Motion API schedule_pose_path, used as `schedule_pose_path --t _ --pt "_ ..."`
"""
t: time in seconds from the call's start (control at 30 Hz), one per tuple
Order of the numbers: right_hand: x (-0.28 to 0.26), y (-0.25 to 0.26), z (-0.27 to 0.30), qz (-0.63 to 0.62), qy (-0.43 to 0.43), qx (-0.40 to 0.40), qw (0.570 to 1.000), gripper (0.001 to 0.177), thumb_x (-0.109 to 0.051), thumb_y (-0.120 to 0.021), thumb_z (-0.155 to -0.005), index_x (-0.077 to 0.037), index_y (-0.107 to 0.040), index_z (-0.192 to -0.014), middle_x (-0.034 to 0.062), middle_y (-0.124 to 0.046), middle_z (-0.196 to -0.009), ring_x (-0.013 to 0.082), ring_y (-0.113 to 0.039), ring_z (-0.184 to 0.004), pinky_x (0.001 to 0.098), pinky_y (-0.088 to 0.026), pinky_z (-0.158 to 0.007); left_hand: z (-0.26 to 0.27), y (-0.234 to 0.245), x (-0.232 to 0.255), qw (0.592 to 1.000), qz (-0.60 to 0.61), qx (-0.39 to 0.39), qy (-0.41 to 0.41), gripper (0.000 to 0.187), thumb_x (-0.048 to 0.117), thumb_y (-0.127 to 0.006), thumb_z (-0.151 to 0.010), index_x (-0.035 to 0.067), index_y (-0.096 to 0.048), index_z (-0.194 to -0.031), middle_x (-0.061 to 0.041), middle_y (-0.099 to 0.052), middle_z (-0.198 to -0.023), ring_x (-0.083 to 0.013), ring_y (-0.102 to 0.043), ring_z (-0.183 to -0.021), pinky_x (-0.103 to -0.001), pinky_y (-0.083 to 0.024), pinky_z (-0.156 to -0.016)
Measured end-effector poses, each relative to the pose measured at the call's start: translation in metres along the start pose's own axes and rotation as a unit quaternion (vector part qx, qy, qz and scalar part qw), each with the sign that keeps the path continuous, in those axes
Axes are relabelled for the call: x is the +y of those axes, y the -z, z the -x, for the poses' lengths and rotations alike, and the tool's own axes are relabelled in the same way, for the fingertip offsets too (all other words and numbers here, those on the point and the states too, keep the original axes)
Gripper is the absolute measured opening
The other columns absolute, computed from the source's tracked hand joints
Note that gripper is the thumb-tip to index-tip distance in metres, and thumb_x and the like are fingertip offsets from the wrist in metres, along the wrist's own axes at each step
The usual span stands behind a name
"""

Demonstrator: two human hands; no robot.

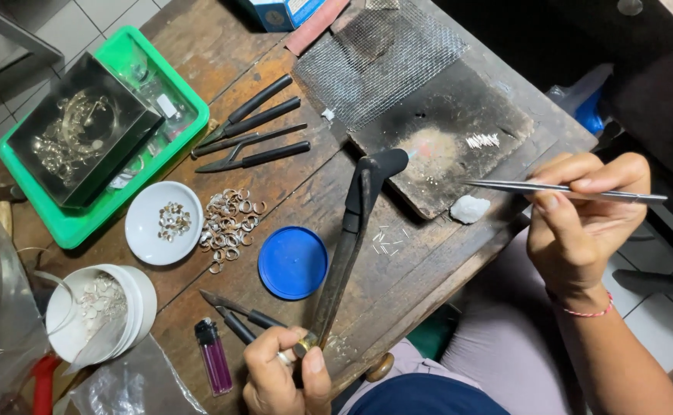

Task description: Soldering small metal jewelry components using a blowtorch and tweezers on a workbench.

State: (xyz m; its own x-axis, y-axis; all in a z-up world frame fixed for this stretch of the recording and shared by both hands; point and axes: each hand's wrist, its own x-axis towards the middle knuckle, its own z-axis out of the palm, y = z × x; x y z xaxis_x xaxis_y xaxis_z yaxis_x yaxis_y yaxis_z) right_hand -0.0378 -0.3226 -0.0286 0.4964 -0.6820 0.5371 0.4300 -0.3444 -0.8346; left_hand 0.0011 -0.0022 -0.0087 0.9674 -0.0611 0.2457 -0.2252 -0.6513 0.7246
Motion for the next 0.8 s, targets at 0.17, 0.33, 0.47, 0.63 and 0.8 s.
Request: schedule_pose_path --t 0.17,0.33,0.47,0.63,0.8 --pt "0.021 0.035 0.004 -0.073 -0.04 -0.007 0.997 0.032 -0.004 -0.071 -0.094 -0.018 -0.044 -0.105 0.0152 -0.061 -0.093 0.0226 -0.06 -0.082 0.029 -0.051 -0.08 0.001 0.002 0.008 0.999 0.007 -0.016 0.045 0.036 0.047 -0.057 -0.084 0.015 -0.062 -0.101 0.002 -0.077 -0.076 -0.0147 -0.07 -0.054 -0.027 -0.054 -0.054" --pt "0.018 0.037 0.001 -0.032 -0.05 -0.033 0.998 0.032 -0.007 -0.072 -0.093 -0.018 -0.044 -0.104 0.0147 -0.062 -0.094 0.0229 -0.061 -0.086 0.0315 -0.051 -0.087 0.002 0.001 0.006 0.998 0.02 -0.006 0.051 0.038 0.048 -0.056 -0.082 0.015 -0.063 -0.1 0.0 -0.077 -0.076 -0.0142 -0.07 -0.054 -0.026 -0.055 -0.055" --pt "0.018 0.039 -0.001 -0.023 -0.049 -0.05 0.997 0.032 -0.006 -0.072 -0.094 -0.018 -0.044 -0.103 0.013 -0.062 -0.093 0.0208 -0.06 -0.084 0.0314 -0.051 -0.088 0.0 0.005 0.009 0.998 -0.003 -0.035 0.061 0.037 0.047 -0.054 -0.085 0.015 -0.062 -0.102 0.001 -0.077 -0.075 -0.0133 -0.067 -0.05 -0.026 -0.053 -0.051" --pt "0.018 0.039 -0.002 -0.03 -0.048 -0.053 0.997 0.032 -0.006 -0.073 -0.093 -0.018 -0.045 -0.102 0.0126 -0.061 -0.093 0.0201 -0.059 -0.084 0.0305 -0.05 -0.086 0.001 0.006 0.011 0.996 -0.019 -0.034 0.078 0.038 0.05 -0.054 -0.085 0.017 -0.063 -0.102 0.002 -0.078 -0.076 -0.0138 -0.067 -0.05 -0.027 -0.053 -0.051" --pt "0.012 0.03 -0.002 -0.068 -0.053 -0.022 0.996 0.032 -0.007 -0.072 -0.093 -0.017 -0.044 -0.105 0.0142 -0.062 -0.093 0.0222 -0.061 -0.084 0.0283 -0.053 -0.082 0.005 0.02 0.013 0.997 -0.053 -0.042 0.041 0.031 0.039 -0.053 -0.093 0.012 -0.057 -0.109 0.005 -0.079 -0.099 -0.0112 -0.071 -0.061 -0.025 -0.056 -0.061"
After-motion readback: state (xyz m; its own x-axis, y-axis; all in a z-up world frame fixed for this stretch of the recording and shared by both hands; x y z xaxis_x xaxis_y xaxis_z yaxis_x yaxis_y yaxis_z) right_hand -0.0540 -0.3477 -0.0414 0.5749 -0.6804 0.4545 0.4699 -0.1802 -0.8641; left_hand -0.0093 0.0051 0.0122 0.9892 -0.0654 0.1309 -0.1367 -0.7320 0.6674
